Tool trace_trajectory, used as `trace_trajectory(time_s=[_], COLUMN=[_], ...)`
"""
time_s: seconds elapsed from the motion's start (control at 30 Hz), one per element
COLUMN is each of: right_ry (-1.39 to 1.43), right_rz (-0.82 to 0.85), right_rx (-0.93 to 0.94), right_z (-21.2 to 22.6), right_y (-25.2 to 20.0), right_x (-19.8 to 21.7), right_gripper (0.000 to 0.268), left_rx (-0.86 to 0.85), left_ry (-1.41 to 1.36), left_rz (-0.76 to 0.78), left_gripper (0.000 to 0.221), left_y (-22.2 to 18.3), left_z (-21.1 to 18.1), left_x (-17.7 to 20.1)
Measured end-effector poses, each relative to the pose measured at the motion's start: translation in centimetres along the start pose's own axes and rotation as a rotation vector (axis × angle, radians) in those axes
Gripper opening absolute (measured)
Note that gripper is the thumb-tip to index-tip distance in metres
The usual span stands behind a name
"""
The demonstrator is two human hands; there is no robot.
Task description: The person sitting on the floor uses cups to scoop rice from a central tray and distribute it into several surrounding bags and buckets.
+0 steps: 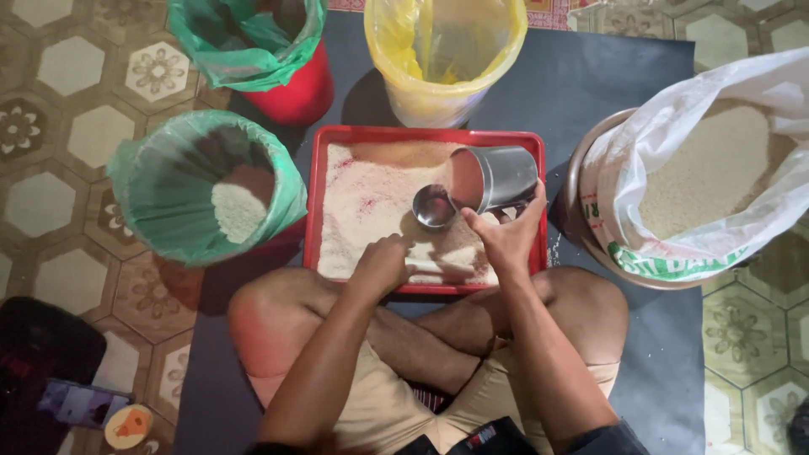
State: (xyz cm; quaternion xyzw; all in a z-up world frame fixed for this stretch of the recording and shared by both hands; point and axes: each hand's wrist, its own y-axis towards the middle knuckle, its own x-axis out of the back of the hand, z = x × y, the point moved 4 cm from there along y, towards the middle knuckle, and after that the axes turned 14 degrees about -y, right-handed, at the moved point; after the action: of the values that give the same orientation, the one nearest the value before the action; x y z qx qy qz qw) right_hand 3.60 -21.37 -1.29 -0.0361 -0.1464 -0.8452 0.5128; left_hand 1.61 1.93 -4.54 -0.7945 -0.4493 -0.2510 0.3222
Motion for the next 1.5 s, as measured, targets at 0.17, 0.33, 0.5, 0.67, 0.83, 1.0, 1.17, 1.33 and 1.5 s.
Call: trace_trajectory(time_s=[0.17,0.33,0.5,0.67,0.83,1.0,1.17,1.33,1.5], right_ry=[-0.026,-0.033,-0.035,-0.085,-0.073,-0.081,-0.138,-0.072,-0.067], right_rz=[-0.022,-0.031,-0.049,-0.048,-0.032,0.039,0.139,0.186,0.277], right_rx=[0.057,0.097,0.152,0.16,0.134,-0.014,-0.073,-0.136,-0.194], right_z=[0.8,0.1,0.1,0.3,0.1,-0.3,-0.3,-2.2,0.1], right_y=[0.0,0.0,0.0,-0.3,-0.1,0.5,1.0,1.6,1.0], right_x=[-0.3,-0.4,-0.3,-0.1,0.2,0.8,1.7,2.7,1.5], right_gripper=[0.136,0.136,0.14,0.142,0.14,0.126,0.116,0.11,0.121], left_rx=[0.004,-0.038,-0.078,-0.047,0.116,-0.25,-0.412,-0.451,-0.278], left_ry=[-0.009,0.031,0.115,0.11,-0.05,-0.037,-0.042,-0.031,-0.295], left_rz=[-0.022,-0.007,-0.018,-0.013,-0.052,-0.38,-0.319,-0.224,-0.283], left_gripper=[0.045,0.046,0.042,0.037,0.057,0.1,0.123,0.13,0.111], left_y=[0.1,0.3,2.3,2.1,-1.8,-0.9,2.1,4.3,3.4], left_z=[1.1,1.5,5.0,4.8,-2.8,-7.5,-12.2,-13.6,-14.9], left_x=[0.1,-0.6,-3.5,-3.4,3.1,6.6,7.5,6.9,8.9])
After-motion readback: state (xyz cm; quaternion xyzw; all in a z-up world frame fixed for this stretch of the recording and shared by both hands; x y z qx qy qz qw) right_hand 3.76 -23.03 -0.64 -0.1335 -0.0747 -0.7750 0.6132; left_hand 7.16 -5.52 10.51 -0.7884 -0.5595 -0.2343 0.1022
